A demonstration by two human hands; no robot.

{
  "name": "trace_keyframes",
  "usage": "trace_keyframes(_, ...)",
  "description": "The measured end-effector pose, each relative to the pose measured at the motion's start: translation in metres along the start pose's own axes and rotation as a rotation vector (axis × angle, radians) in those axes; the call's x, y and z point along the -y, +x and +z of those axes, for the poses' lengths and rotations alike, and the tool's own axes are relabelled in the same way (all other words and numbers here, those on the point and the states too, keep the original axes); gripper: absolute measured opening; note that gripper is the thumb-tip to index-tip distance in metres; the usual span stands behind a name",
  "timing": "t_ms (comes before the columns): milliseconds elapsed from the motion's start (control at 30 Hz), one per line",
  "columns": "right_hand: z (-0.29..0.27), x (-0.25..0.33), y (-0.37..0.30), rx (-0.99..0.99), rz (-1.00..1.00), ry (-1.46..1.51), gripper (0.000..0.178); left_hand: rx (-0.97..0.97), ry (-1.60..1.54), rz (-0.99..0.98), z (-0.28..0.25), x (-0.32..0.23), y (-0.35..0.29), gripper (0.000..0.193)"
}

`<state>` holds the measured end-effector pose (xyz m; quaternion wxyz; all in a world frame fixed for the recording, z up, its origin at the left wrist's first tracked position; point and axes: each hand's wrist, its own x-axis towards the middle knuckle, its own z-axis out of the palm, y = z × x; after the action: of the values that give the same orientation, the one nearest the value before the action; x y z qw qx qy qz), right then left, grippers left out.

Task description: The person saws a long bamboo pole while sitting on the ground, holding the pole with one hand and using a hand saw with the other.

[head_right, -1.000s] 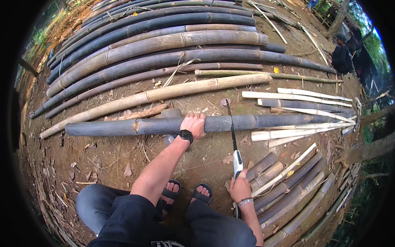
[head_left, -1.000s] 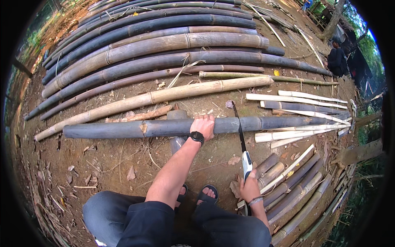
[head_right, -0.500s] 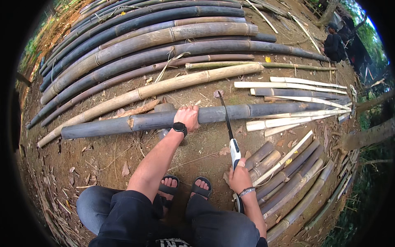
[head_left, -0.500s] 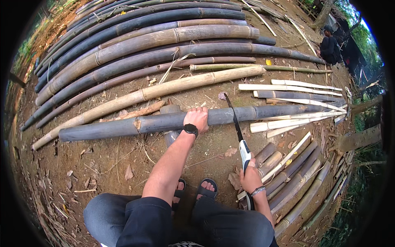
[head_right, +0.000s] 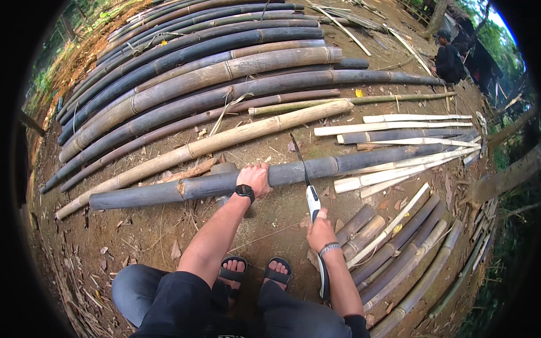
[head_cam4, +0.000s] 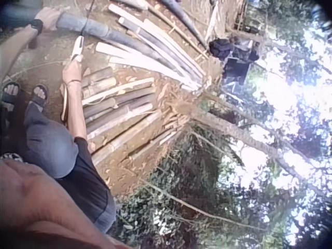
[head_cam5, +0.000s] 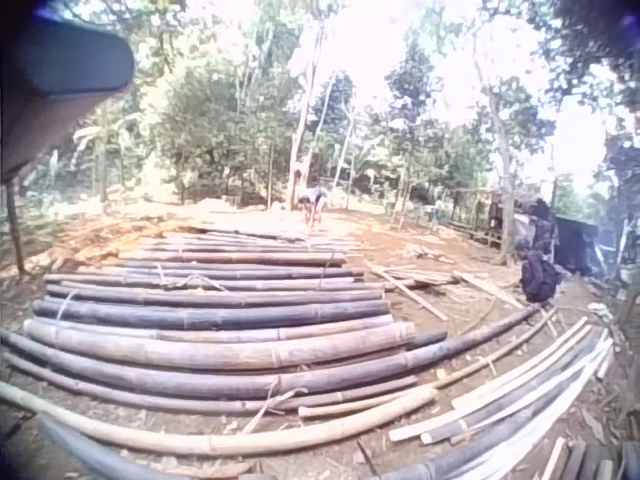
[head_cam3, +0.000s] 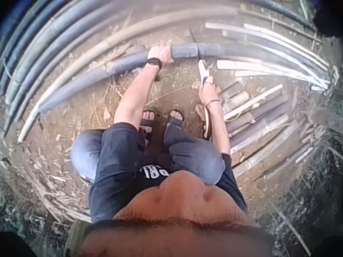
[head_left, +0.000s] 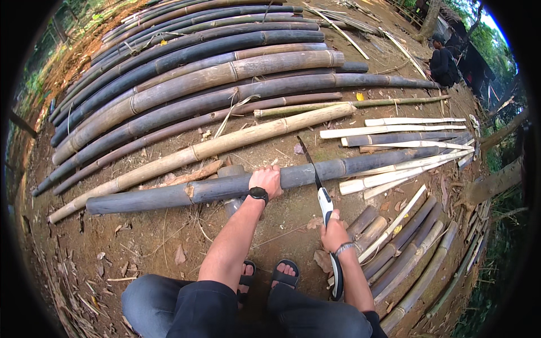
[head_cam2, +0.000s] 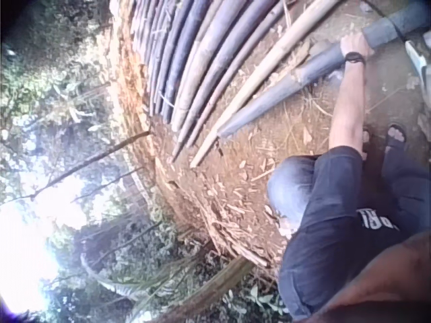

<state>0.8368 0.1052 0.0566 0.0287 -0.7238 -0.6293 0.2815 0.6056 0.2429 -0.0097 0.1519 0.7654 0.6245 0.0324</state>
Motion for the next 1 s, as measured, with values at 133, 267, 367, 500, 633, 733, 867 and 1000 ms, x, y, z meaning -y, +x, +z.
trace_keyframes(133, 0.003, -0.030, -0.085, 0.017, -0.006, 0.003, 0.052, -0.087, 0.072, -0.023, 0.004, 0.010, -0.005, 0.060)
trace_keyframes(267, 0.003, -0.027, 0.019, 0.001, -0.037, -0.047, 0.053, 0.027, -0.049, 0.022, 0.000, -0.022, 0.000, 0.057)
trace_keyframes(367, -0.011, 0.007, -0.037, 0.057, -0.019, 0.018, 0.052, -0.025, 0.036, -0.047, 0.007, 0.018, 0.000, 0.055)
trace_keyframes(500, -0.017, -0.013, -0.037, 0.028, 0.010, -0.021, 0.051, -0.045, 0.013, 0.003, 0.005, -0.001, -0.004, 0.055)
trace_keyframes(633, -0.014, 0.013, -0.017, 0.042, -0.005, -0.095, 0.051, -0.073, 0.003, 0.008, 0.003, 0.002, 0.001, 0.049)
trace_keyframes(733, -0.015, -0.018, -0.072, 0.009, -0.179, -0.003, 0.051, -0.107, 0.040, 0.000, -0.002, 0.017, -0.012, 0.049)
trace_keyframes(867, 0.006, -0.023, 0.020, -0.004, -0.029, -0.057, 0.052, -0.064, 0.003, 0.064, 0.005, -0.015, -0.003, 0.051)
trace_keyframes(1000, -0.018, 0.004, -0.053, 0.081, -0.027, -0.045, 0.050, -0.040, 0.011, -0.030, -0.003, 0.018, -0.010, 0.051)
